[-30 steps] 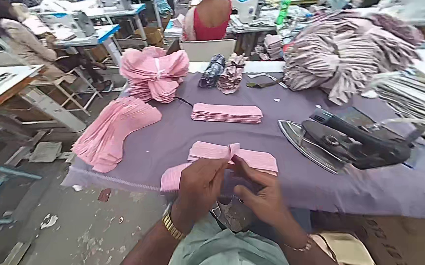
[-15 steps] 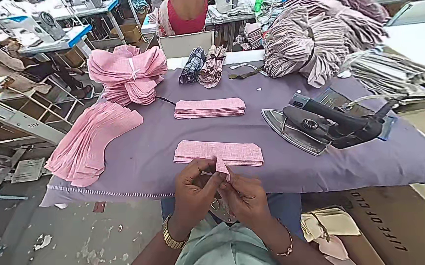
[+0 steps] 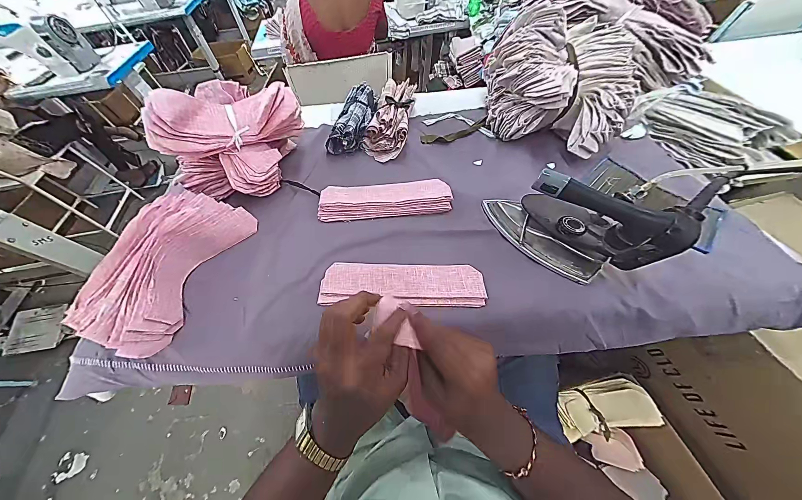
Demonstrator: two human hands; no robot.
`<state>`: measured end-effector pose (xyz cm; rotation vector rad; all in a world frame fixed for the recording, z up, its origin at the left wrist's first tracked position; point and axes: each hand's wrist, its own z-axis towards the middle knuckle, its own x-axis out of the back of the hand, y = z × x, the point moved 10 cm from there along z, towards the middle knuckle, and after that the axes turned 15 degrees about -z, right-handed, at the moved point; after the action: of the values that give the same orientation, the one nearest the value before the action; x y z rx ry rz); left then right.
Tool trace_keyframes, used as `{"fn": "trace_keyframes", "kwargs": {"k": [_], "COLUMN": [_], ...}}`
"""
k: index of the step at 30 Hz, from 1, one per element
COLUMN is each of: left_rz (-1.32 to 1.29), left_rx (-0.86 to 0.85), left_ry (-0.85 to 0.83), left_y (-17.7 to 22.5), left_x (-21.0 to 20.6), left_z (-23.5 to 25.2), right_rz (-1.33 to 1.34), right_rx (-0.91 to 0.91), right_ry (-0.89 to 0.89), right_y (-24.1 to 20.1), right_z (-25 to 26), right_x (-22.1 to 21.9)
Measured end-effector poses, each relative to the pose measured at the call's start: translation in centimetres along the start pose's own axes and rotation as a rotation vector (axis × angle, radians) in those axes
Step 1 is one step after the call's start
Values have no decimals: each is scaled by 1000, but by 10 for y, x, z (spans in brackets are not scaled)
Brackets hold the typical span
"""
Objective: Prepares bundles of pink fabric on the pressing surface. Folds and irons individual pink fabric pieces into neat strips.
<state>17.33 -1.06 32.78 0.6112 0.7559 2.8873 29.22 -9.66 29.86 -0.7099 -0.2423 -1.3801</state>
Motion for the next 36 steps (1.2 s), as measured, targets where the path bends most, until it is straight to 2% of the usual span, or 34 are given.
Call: {"fn": "trace_keyframes", "kwargs": {"k": [2, 4, 6, 8, 11, 14, 17, 19, 21, 23, 25, 28, 31, 36], "left_rz": [-91, -283, -382, -305, -262, -149, 41, 285, 369, 314, 176, 18, 28, 44], "left_rx": [-19, -38, -26, 15, 53, 52, 68, 172, 226, 177, 70, -15, 35, 98], "left_ry": [8, 91, 154, 183, 118, 72, -8, -137, -292, -357, -318, -378, -499, -519], "left_y": [0, -4, -14, -38, -61, -72, -85, -110, -131, -138, -125, -111, -121, -127], "left_x": [6, 31, 64, 85, 57, 46, 33, 19, 4, -5, -4, -11, -24, -26], "left_z": [3, 12, 21, 22, 9, 9, 19, 28, 30, 33, 35, 24, 15, 16], "right_rz": [-29, -30, -37, 26, 138, -91, -175, -243, -274, -235, -135, -55, -174, -213], "right_rx": [68, 65, -13, -106, -103, -64, 1, 22, 25, 3, -16, 58, 62, -36], "right_ry": [-64, -88, -64, 13, 129, 149, 81, -20, -139, -163, -115, -122, -256, -310], "right_y": [-13, -6, 27, 68, 75, 86, 96, 109, 123, 132, 132, 115, 119, 128], "right_z": [-5, -6, -6, -2, 6, 18, 30, 40, 39, 38, 40, 33, 19, 19], "right_x": [-3, 0, 10, 23, 40, 48, 34, 16, -6, -13, -2, 5, -12, -17]}}
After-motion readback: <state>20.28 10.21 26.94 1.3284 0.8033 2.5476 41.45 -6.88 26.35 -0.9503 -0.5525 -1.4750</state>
